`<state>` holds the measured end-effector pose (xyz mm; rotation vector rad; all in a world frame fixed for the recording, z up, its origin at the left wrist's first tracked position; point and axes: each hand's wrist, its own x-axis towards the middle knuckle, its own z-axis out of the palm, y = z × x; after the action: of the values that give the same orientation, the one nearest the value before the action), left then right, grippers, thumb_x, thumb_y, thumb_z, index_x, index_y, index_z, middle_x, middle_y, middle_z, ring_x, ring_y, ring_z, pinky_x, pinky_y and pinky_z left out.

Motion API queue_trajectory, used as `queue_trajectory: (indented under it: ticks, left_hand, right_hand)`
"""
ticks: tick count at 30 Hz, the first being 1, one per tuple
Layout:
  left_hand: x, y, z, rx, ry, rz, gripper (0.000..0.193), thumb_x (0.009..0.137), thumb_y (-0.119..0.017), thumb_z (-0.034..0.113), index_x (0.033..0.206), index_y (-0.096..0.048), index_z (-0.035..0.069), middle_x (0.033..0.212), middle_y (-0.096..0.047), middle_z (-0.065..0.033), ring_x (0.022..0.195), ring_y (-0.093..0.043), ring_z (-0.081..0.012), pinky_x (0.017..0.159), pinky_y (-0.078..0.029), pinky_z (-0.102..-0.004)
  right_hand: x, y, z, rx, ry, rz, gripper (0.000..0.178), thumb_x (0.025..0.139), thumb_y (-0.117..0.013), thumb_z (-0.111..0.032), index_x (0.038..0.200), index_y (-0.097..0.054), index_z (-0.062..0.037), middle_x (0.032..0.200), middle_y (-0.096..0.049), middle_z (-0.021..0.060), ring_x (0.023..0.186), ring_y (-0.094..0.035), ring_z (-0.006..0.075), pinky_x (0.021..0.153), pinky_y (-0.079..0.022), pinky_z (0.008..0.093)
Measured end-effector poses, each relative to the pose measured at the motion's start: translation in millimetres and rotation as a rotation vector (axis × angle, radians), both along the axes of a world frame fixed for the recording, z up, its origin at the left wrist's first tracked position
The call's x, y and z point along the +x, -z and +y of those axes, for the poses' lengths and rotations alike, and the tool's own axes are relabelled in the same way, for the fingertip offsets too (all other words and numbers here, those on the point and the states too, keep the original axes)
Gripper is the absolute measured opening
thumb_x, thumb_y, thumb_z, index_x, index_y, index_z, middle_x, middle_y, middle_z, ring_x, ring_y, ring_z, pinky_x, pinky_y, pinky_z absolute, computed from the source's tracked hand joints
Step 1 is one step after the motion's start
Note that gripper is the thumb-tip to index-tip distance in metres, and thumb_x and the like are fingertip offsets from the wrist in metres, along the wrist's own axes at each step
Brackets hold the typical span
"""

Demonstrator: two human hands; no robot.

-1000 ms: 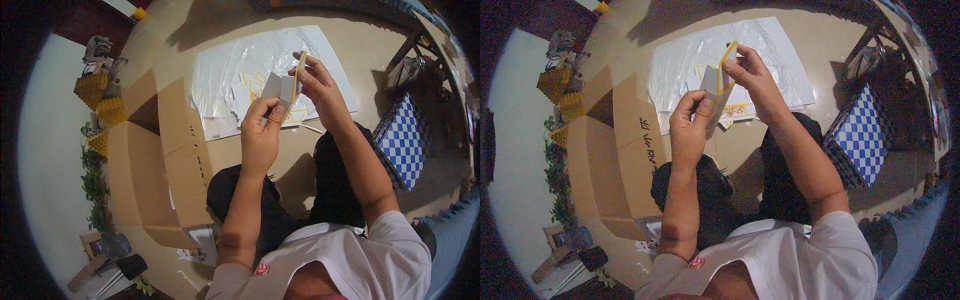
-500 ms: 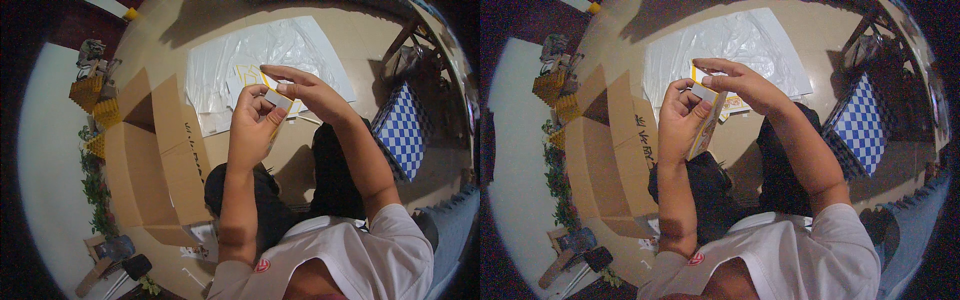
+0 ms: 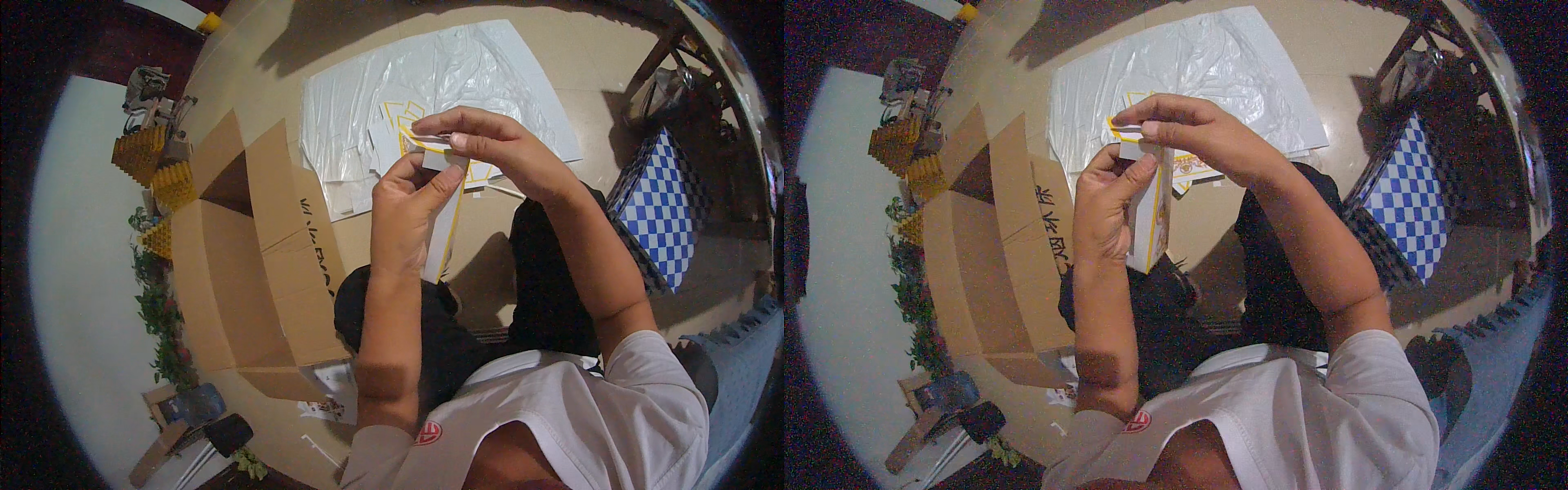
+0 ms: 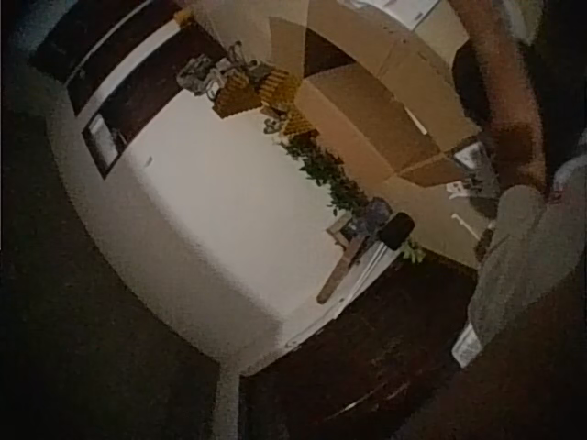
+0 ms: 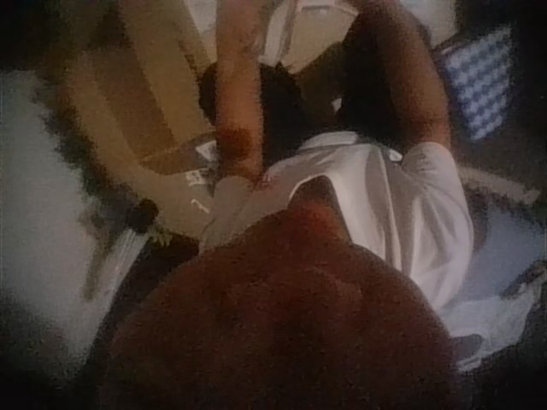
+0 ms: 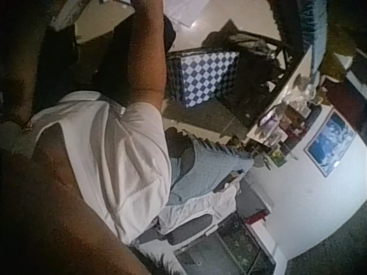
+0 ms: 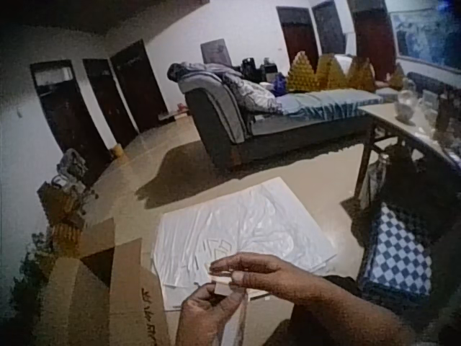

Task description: The person assembles small decorative paper boxes by folding flat printed sheets, applying adhesive tape to secure the edges, and shaping them into rectangular containers. The person handles multiple boxes one at a time, using a tape dispenser and scissors to complete the assembly.

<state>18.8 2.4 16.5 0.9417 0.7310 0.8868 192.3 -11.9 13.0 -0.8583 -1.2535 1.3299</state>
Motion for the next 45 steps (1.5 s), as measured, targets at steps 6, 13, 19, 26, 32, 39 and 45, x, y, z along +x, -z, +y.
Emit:
queue_trajectory:
  ticks: [6,13,19,26,32,39,45]
  left_hand:
    - [5.7,-1.9,1.4,0.084,-0.141,-0.007,0.026,0.083,-0.073,0.007,0.104,-0.063,-0.005,0.095,-0.068,-0.0102,0.083,-0.063,-0.0124,0.078,-0.049,-0.0247]
    - [15.9,-0.6,2.2,0.14,-0.189,0.21,0.026,0.078,-0.078,0.01,0.097,-0.067,-0.004,0.088,-0.068,-0.0063,0.078,-0.06,-0.0092,0.072,-0.047,-0.0233]
    - [8.9,16.4,3.1,0.166,-0.185,0.461,0.025,0.078,-0.078,0.014,0.093,-0.067,-0.003,0.079,-0.065,-0.0038,0.066,-0.054,-0.0087,0.06,-0.043,-0.0228]
    - [31.6,32.4,-1.5,0.044,-0.072,0.432,0.024,0.083,-0.074,0.011,0.099,-0.063,-0.002,0.087,-0.066,-0.0065,0.067,-0.06,-0.0112,0.058,-0.05,-0.0225]
    - [42.9,48.6,-0.3,-0.036,-0.015,0.399,0.027,0.083,-0.073,0.008,0.105,-0.06,-0.001,0.093,-0.066,-0.0081,0.078,-0.065,-0.0149,0.071,-0.057,-0.0264]
    - [53.8,58.1,3.0,-0.079,-0.026,0.424,0.026,0.083,-0.073,0.008,0.103,-0.06,-0.001,0.091,-0.065,-0.008,0.079,-0.064,-0.0152,0.073,-0.056,-0.0263]
    - [63.2,58.5,2.1,-0.093,-0.042,0.433,0.026,0.083,-0.073,0.009,0.102,-0.059,-0.001,0.09,-0.064,-0.008,0.077,-0.064,-0.015,0.073,-0.056,-0.0265]
  right_hand:
    - [6.9,5.5,1.4,0.026,0.111,-0.061,0.032,0.091,-0.061,-0.025,0.117,-0.062,-0.0061,0.129,-0.055,0.013,0.121,-0.05,0.021,0.102,-0.039,0.0355]
    - [20.7,6.7,-1.4,0.128,0.162,-0.228,0.024,0.089,-0.064,-0.019,0.109,-0.065,-0.0057,0.129,-0.054,0.014,0.122,-0.049,0.023,0.099,-0.042,0.034]
    - [111.0,58.6,-17.5,-0.033,0.58,-0.032,0.029,0.095,-0.055,-0.027,0.111,-0.064,-0.0043,0.111,-0.065,0.0074,0.105,-0.061,0.0172,0.093,-0.047,0.0314]
    - [174.6,358.7,-135.3,-0.821,0.827,-0.518,0.037,0.082,-0.064,-0.018,0.117,-0.062,-0.0066,0.097,-0.067,0.0166,0.087,-0.065,0.024,0.078,-0.05,0.0348]
    - [160.1,437.3,-166.5,-0.956,0.822,-0.416,0.044,0.084,-0.065,-0.018,0.126,-0.055,-0.0129,0.094,-0.068,0.0168,0.084,-0.067,0.0234,0.077,-0.051,0.0358]
    - [166.5,444.0,-148.1,-0.989,0.831,-0.401,0.033,0.083,-0.067,-0.025,0.112,-0.059,-0.0117,0.089,-0.068,0.0155,0.08,-0.067,0.0246,0.074,-0.052,0.0366]
    - [174.4,478.4,-146.4,-0.925,0.814,-0.359,0.019,0.087,-0.061,-0.022,0.101,-0.058,-0.0096,0.073,-0.06,0.0057,0.056,-0.056,0.0148,0.049,-0.046,0.0303]
